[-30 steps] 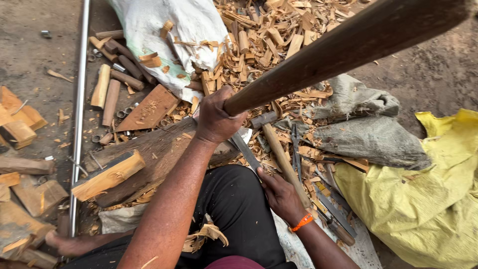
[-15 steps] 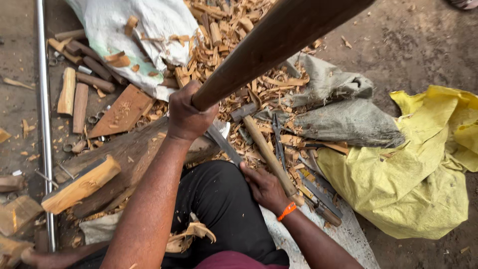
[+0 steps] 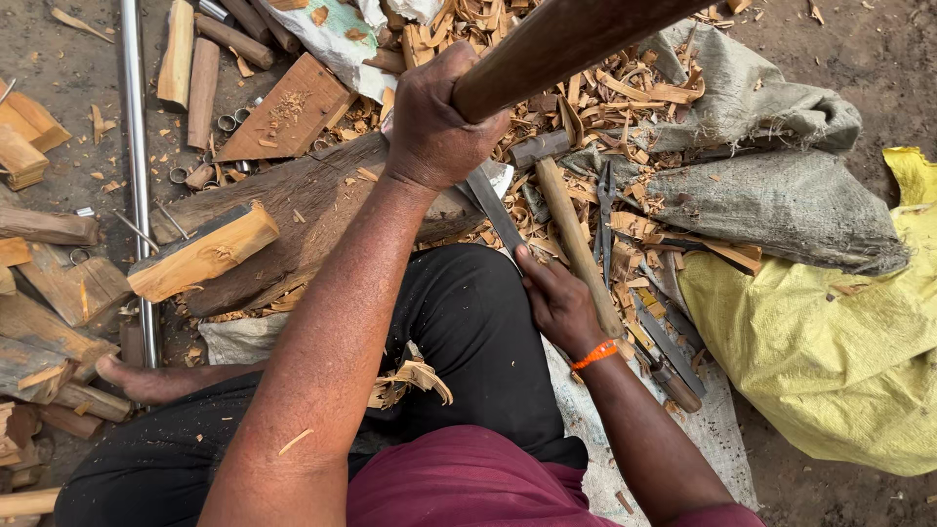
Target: The person sits on the ground and uses a hammer and chisel to carve a small block of wood held against a larger wooden stump. They repeatedly strike the chisel to remove wood shavings and shape the block, occasionally pausing to adjust the wood or inspect the carved surface.
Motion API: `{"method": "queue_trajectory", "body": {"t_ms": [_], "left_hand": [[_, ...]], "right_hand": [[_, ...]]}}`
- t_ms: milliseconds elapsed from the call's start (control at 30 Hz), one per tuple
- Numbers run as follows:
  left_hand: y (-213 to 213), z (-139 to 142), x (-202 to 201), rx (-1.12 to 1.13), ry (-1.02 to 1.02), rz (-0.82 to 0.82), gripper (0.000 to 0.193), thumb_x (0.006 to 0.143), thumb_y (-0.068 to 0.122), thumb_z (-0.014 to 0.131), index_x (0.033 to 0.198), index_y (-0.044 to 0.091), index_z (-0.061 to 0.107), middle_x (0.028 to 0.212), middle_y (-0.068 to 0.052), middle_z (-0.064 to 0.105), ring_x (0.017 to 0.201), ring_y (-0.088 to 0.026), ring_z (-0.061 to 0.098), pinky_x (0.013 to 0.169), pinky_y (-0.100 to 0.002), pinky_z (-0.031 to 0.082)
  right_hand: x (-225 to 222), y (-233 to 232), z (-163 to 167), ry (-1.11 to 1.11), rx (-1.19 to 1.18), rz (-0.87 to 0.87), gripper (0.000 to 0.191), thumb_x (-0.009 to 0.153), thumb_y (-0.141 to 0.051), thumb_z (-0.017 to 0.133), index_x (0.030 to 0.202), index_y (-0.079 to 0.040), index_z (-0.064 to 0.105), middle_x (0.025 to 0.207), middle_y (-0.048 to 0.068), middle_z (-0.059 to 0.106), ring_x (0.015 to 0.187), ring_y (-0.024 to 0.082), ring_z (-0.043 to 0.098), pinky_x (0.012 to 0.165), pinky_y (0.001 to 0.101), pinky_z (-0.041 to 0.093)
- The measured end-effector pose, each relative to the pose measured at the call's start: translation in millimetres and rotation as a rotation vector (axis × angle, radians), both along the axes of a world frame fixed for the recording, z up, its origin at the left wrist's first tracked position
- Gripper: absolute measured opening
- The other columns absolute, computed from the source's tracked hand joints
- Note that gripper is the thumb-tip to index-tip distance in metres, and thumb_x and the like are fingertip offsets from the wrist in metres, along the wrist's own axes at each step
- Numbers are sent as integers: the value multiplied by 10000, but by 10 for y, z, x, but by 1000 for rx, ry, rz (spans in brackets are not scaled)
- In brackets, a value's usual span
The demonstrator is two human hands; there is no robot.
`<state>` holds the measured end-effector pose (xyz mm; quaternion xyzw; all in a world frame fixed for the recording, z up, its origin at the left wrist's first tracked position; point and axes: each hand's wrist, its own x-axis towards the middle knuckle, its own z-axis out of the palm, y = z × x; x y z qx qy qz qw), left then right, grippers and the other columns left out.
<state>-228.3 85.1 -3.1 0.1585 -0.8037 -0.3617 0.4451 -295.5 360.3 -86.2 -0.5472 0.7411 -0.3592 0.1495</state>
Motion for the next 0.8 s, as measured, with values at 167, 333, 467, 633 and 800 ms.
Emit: {"method": "queue_trajectory", "body": {"t_ms": [167,333,467,633,800], "left_hand": [[9,25,26,-32,-30,24,260,880,129,800,902,98,543,720,-42,641,686,-195,733,619,-351,590],[35,102,17,-118,-31,67,167,902,85,747,919,73,582,810,-78,689,756,-236,747,672,-358,609],[44,139,10,-5,-69,65,217,854,116,769,852,72,557,744,-89,664,684,-238,719,650,-373,586],[72,161,10,21,-59,62,236,856,105,771,850,67,539,734,-96,638,681,-233,692,641,-376,561],[68,150,4,54,-65,47,215,853,106,764,854,76,551,727,-73,643,677,-205,700,626,-364,562]], "right_hand": [[-89,-507,-97,47,-79,15,513,1011,-93,699,1487,-234,567,790,80,611,676,233,623,655,413,527],[-42,-136,108,114,-110,17,538,994,-128,669,1496,-278,548,901,110,635,774,278,655,715,421,551],[-91,-109,214,19,106,-56,485,992,-181,689,1439,-342,591,784,83,613,684,265,645,663,433,539],[-254,-723,63,49,-4,-71,479,1032,-181,635,1487,-307,560,812,87,609,736,261,628,701,424,526],[-132,-151,24,-8,36,-41,493,1039,-182,619,1511,-292,532,786,72,586,699,229,616,678,418,524]]}}
